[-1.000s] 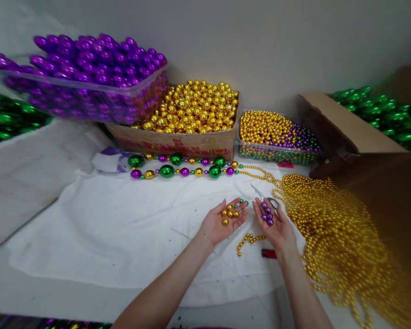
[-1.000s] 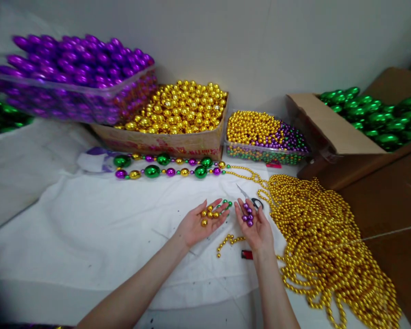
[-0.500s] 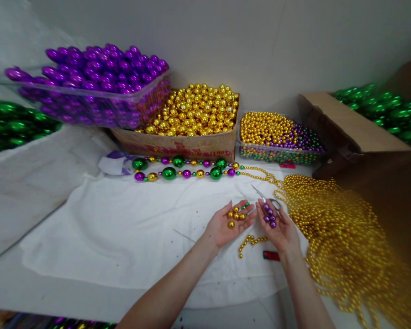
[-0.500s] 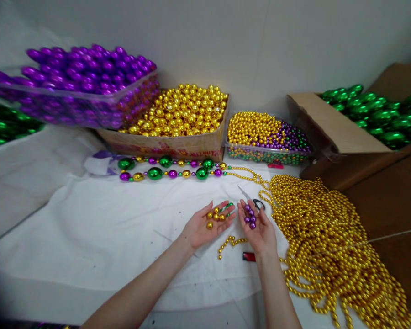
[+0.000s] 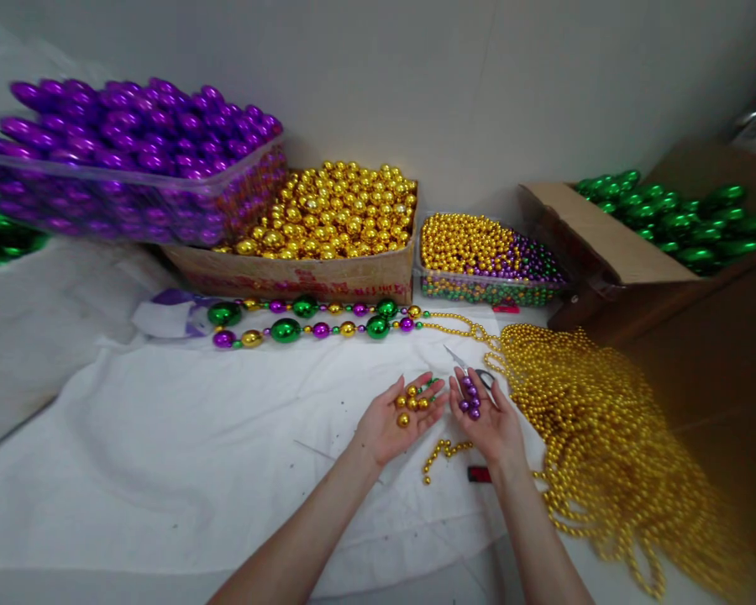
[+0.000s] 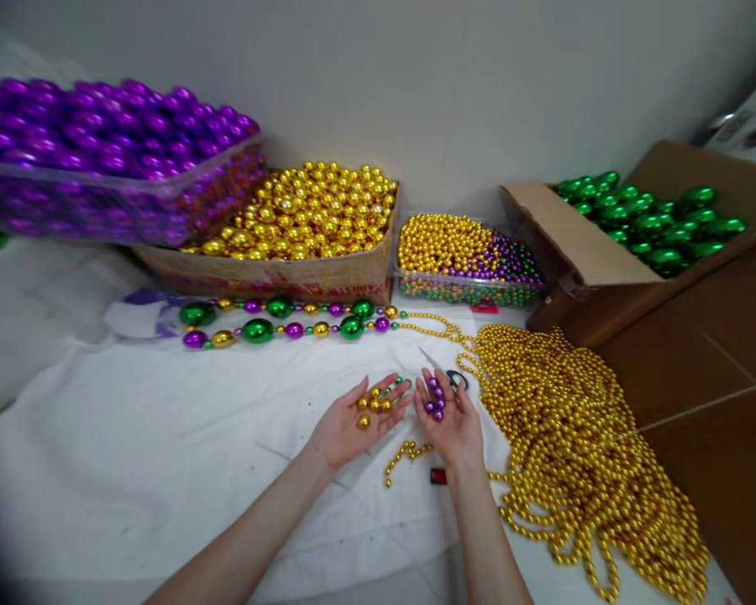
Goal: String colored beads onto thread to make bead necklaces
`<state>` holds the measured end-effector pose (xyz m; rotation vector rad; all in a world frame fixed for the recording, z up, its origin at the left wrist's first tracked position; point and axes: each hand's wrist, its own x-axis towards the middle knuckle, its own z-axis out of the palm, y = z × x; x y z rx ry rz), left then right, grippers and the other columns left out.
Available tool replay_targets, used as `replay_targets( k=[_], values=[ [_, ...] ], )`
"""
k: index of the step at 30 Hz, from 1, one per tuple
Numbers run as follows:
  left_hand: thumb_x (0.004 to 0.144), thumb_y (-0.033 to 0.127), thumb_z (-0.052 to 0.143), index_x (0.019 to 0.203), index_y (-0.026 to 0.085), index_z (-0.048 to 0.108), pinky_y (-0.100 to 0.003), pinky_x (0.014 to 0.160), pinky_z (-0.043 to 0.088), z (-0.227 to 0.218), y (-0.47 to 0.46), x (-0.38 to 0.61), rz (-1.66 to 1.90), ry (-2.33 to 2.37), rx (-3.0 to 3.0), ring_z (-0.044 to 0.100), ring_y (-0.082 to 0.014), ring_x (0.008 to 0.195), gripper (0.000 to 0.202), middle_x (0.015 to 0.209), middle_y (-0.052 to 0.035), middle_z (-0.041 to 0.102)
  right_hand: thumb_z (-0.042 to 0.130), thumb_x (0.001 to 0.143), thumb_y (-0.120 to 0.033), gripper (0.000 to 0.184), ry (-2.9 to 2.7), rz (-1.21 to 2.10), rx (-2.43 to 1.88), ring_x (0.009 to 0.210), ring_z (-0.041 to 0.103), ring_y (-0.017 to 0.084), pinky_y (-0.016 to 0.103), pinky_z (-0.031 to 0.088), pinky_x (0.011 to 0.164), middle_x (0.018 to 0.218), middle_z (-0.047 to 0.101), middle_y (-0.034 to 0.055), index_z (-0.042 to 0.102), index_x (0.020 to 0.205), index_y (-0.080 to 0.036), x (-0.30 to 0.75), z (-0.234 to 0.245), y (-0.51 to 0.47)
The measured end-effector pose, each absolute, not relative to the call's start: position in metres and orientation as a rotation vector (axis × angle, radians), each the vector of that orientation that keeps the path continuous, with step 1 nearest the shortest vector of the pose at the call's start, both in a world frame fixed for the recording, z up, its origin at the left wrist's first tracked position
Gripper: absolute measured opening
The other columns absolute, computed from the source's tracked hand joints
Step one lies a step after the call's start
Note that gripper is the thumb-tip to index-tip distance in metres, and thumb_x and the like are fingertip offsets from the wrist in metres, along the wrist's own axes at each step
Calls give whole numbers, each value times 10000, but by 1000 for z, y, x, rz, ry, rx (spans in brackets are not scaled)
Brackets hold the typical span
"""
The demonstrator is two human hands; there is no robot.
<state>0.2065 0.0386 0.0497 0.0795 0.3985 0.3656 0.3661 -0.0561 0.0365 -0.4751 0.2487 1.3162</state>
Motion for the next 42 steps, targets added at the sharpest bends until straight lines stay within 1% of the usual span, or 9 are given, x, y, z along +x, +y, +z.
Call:
replay_targets(
  k=[8,14,19,23,25,28,30,36,42],
  values=[
    [913,322,458,1189,87,524,-405,938,452,45,38,210,366,401,58,560,-316,1138,369,1196,-173,609,422,939,-351,357,244,1318,-479,1275,441,235,376,459,954,1362,509,110,618,1152,-143,370,32,-57],
    [910,321,463,1219,105,508,-403,934,461,42,39,211,369,409,65,551,-314,1152,380,1181,-154,624,428,934,-374,362,221,1314,-490,1278,436,240,384,454,961,1378,497,87,615,1159,-160,372,31,-56],
    [913,320,454,1214,90,510,-393,916,474,43,36,213,360,425,46,560,-308,1140,384,1197,-174,608,449,924,-370,359,203,1316,-522,1262,456,245,385,454,964,1337,536,102,624,1147,-149,373,27,-58],
    [906,325,464,1177,79,535,-374,849,507,46,26,223,304,475,7,611,-299,1055,373,1114,-179,639,488,905,-362,347,171,1303,-570,1219,501,269,377,501,901,1279,579,136,649,1103,-127,378,18,-63],
    [903,311,470,1157,87,547,-369,819,520,46,21,229,288,504,-7,627,-296,1023,348,1071,-168,654,506,895,-330,321,155,1286,-595,1185,532,270,367,514,885,1224,613,150,662,1072,-111,381,14,-64],
    [893,250,485,1117,84,563,-349,788,535,42,17,236,290,567,-20,653,-273,961,289,1009,-152,671,501,880,-182,238,142,1255,-634,1131,579,238,333,516,898,1132,663,134,677,1021,-105,385,11,-66],
    [884,210,496,1092,75,572,-335,781,542,38,16,239,294,601,-23,665,-258,925,260,978,-146,677,485,867,-113,237,137,1242,-656,1105,598,225,324,513,913,1096,678,124,683,996,-103,387,11,-66],
    [870,133,496,1032,43,589,-331,795,553,29,22,242,355,669,29,677,-236,890,207,922,-161,682,497,880,-221,252,114,1211,-686,1103,597,271,406,480,968,1050,683,170,694,917,-68,391,11,-65],
    [862,105,502,1029,30,591,-320,799,557,23,37,236,401,683,62,676,-234,898,203,927,-173,682,546,824,-105,178,71,1122,-728,1054,628,215,369,464,989,1002,708,105,694,923,-115,387,2,-60]
  ],
)
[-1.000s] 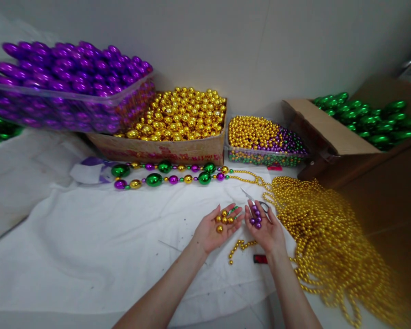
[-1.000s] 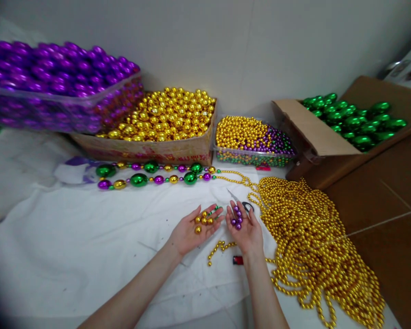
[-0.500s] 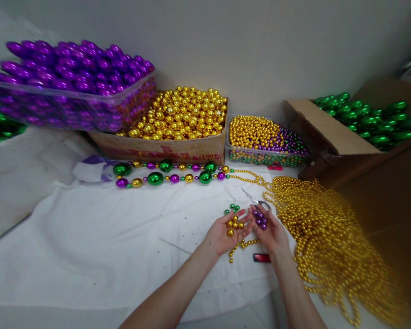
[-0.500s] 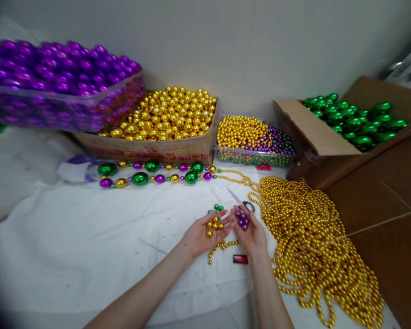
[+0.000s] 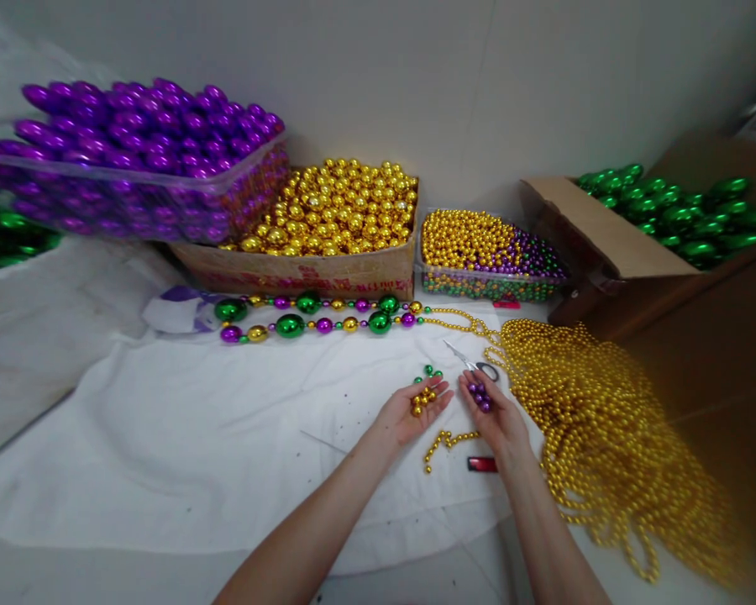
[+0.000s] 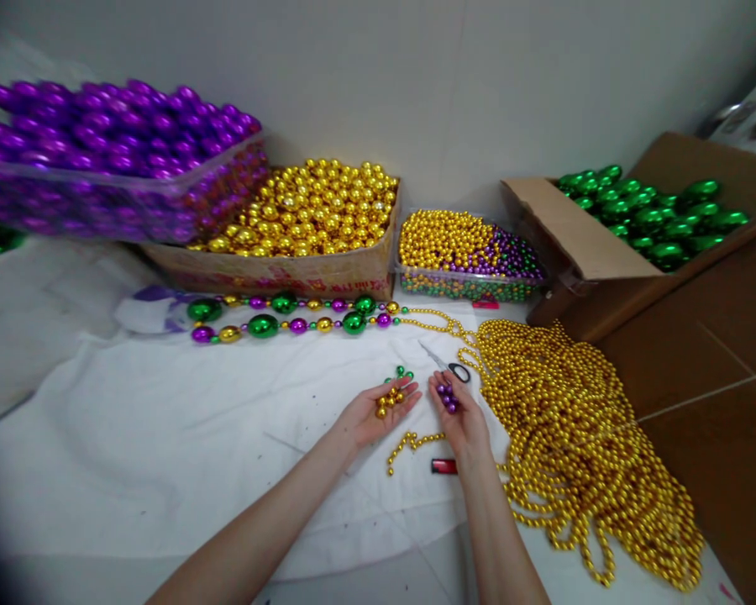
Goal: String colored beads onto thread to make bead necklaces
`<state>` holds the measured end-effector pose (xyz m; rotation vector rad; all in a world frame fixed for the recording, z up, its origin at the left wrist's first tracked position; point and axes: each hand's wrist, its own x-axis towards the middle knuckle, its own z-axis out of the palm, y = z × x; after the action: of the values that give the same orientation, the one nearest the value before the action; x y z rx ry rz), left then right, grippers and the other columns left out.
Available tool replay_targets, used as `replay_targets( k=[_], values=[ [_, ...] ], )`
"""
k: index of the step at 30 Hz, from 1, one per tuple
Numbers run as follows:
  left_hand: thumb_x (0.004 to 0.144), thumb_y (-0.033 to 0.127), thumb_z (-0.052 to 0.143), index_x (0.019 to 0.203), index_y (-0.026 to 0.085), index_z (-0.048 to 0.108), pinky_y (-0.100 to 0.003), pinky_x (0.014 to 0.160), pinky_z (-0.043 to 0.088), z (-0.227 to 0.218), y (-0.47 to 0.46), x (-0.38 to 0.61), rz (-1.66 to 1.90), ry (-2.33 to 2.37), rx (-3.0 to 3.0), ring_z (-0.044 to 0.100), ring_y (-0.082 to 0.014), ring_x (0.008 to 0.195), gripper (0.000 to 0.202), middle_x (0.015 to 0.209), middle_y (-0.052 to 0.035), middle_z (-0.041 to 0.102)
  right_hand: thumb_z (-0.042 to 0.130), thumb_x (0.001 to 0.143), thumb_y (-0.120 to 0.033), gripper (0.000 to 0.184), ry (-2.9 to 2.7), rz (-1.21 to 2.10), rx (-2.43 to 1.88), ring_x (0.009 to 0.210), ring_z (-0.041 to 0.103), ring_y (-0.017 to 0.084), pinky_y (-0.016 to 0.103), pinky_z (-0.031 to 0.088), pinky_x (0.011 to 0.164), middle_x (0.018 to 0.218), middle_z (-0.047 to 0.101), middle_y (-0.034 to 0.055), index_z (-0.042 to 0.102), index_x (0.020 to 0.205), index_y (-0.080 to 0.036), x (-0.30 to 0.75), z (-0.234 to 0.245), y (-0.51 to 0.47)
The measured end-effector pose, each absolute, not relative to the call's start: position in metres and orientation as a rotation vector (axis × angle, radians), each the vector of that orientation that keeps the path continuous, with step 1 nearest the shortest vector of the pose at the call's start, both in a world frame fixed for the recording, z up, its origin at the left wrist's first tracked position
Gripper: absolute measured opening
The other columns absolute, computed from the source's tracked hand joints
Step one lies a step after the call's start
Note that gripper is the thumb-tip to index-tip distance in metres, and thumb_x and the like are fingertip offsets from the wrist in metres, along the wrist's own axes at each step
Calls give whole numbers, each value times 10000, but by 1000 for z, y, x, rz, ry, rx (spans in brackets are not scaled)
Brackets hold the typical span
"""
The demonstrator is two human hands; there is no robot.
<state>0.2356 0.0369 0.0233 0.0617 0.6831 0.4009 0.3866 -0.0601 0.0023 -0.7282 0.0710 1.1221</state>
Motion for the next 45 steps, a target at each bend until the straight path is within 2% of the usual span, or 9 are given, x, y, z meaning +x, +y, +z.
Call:
replay_targets(
  k=[14,21,24,28,33,35,38,41,45],
  values=[
    [901,245,456,1034,17,606,-370,869,518,22,30,243,385,566,33,623,-302,1034,303,1018,-194,668,606,819,-447,335,-102,1121,-785,1139,569,273,481,396,1035,1116,671,128,708,940,-152,389,5,-64],
    [925,342,387,1040,44,601,-365,860,506,21,34,243,377,550,245,641,-269,992,384,1021,-187,668,732,690,-249,301,-322,1068,-958,1079,606,246,465,429,1010,1077,682,67,684,984,-206,394,3,-56],
    [932,372,338,1024,74,599,-316,743,523,16,37,244,381,650,697,658,-223,906,408,1036,-182,655,716,681,-245,301,-441,972,-1117,1006,629,242,478,457,967,1015,680,59,664,974,-202,395,-6,-50],
    [876,345,462,981,129,594,-254,571,463,8,32,254,408,781,1044,618,-165,706,273,951,-130,642,613,746,-226,221,-676,756,-1396,994,575,240,516,398,985,980,631,56,646,964,-206,390,-15,-46],
    [820,191,511,845,198,611,-361,913,385,12,14,266,565,841,1525,494,-242,1025,103,1018,-96,580,536,693,-113,304,-1116,564,-1559,1038,471,279,507,317,1005,1026,599,75,669,938,-235,378,-8,-50],
    [800,150,506,867,188,614,-426,950,338,10,8,267,584,852,1705,473,-276,1024,133,1019,-109,579,523,682,-98,310,-1231,487,-1568,1002,470,295,522,323,969,1011,599,89,665,922,-233,378,-11,-52],
    [843,151,405,1078,165,559,-437,856,378,-6,5,267,489,874,2336,453,-300,1022,282,1117,-143,554,517,716,-119,300,-1439,216,-1652,971,495,310,502,372,909,1026,603,121,645,968,-220,389,-37,-51],
    [833,255,485,1103,155,543,-404,797,392,-25,9,267,538,761,2687,490,-281,946,294,1065,-133,587,510,704,-141,359,-1710,-175,-1712,938,558,321,459,444,816,1026,631,143,638,1032,-211,412,-76,-47],
    [814,311,542,1054,149,565,-376,674,397,-31,14,267,618,629,2830,546,-253,852,291,987,-123,627,545,665,-206,425,-1917,-270,-1614,917,620,314,413,489,760,1050,667,131,659,1073,-230,443,-113,-47]
  ],
)
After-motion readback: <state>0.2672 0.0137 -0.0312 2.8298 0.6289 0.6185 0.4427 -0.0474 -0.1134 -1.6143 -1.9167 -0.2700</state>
